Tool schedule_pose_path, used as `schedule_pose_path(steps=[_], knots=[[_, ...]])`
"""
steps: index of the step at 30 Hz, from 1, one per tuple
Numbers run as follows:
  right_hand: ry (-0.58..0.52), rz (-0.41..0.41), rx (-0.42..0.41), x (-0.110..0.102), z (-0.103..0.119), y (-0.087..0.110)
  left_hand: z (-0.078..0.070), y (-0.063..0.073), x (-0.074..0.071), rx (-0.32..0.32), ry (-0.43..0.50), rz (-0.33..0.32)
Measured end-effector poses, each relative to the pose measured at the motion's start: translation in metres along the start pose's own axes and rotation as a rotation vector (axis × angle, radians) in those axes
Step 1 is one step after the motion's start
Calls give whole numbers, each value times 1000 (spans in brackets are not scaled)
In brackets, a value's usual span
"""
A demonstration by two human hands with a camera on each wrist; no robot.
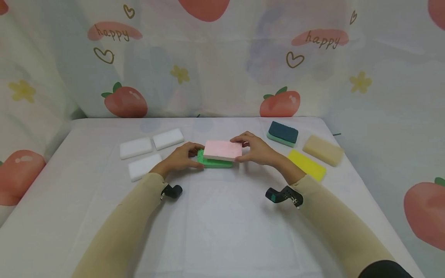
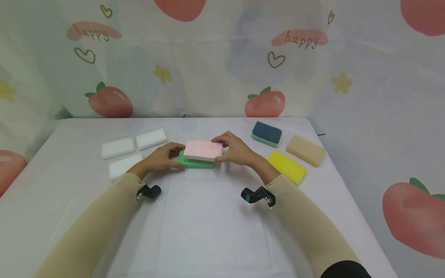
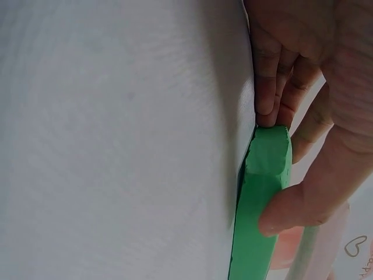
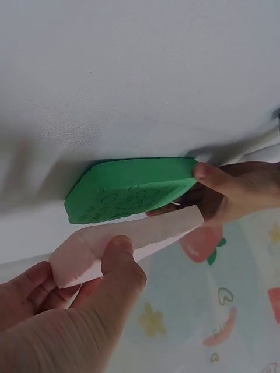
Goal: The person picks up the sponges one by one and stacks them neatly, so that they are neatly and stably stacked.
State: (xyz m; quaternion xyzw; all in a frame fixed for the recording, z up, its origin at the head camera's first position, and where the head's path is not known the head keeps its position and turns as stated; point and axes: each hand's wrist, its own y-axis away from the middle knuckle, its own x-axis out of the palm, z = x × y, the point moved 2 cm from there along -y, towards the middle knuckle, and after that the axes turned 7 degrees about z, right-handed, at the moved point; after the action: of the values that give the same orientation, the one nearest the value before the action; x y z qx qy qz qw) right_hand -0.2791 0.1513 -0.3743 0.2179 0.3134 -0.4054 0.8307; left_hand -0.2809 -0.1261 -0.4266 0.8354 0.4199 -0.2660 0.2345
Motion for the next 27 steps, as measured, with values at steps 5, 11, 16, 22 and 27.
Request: schedule_pose_path(steps=[5, 11, 16, 22, 27], knots=[[-1, 9, 4, 1, 0, -3, 2, -1, 0, -10, -1, -2], [3, 12, -17, 3, 0, -4, 2, -1, 1, 2, 0, -11], [3, 18, -14, 5, 1, -6, 1, 0, 1, 9, 8, -16], [4, 21, -18, 8, 1, -8, 0, 1, 2, 3, 16, -17], [-1, 19, -30, 11, 0, -10, -2, 2, 1, -8, 29, -15]])
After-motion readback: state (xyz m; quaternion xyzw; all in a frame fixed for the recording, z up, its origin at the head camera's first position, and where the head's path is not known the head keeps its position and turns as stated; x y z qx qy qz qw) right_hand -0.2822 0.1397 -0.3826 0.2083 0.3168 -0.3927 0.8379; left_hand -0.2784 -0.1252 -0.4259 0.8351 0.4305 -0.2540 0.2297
